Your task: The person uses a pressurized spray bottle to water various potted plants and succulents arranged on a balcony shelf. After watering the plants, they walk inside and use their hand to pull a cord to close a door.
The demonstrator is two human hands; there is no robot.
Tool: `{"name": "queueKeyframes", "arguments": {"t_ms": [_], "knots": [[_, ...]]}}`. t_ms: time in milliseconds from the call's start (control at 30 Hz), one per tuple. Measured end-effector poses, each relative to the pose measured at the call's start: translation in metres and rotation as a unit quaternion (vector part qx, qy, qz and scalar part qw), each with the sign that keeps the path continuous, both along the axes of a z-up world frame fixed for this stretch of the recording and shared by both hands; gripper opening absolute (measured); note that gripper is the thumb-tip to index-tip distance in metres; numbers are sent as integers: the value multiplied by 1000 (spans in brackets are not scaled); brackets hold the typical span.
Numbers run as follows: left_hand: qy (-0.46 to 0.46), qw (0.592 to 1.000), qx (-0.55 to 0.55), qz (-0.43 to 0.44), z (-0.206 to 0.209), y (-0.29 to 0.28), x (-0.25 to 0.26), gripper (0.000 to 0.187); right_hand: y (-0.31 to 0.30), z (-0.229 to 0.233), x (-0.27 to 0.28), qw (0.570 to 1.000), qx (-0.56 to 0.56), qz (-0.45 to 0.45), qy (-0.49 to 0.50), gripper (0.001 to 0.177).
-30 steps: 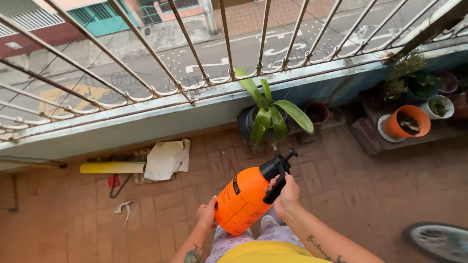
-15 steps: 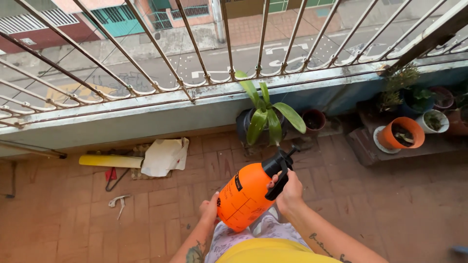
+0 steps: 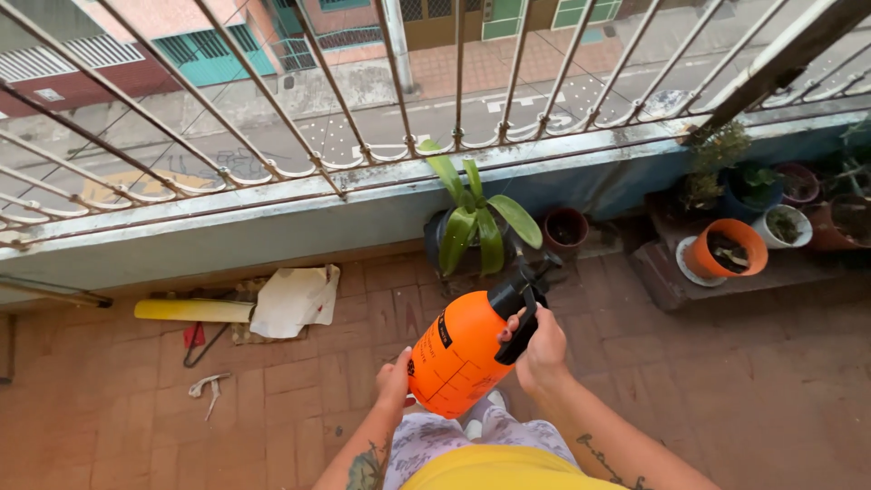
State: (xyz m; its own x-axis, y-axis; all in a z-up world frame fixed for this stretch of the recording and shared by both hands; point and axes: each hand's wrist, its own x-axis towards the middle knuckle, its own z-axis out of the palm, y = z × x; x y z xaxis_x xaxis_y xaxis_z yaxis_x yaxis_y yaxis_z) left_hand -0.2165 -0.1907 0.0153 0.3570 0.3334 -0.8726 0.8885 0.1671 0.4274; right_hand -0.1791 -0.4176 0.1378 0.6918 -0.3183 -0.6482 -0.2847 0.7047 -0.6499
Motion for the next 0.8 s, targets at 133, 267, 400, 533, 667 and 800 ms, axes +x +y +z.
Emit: {"name": "queueKeyframes", "arguments": {"t_ms": [133, 267, 400, 533, 667, 800], "knots": [[-2, 999, 22, -26, -3, -15, 0, 52, -20, -13, -8, 999, 13, -30, 8, 29], [-4, 1000, -9, -11, -4, -32, 0, 51, -37, -19, -14, 999, 14, -45, 2, 30], [12, 999, -8, -44, 9, -44, -1, 49, -46, -16, -19, 998, 7, -59, 7, 29], [15, 996, 2, -86, -4, -51, -3, 55, -50, -8, -19, 999, -7, -47, -1, 29], [46, 985, -40, -160, -28, -61, -5, 78, -64, -20, 2, 997, -66, 29, -20, 34], [74, 969, -131, -194, -31, -85, -12, 92, -73, 15, 49, 981, -136, 123, 66, 39]]}}
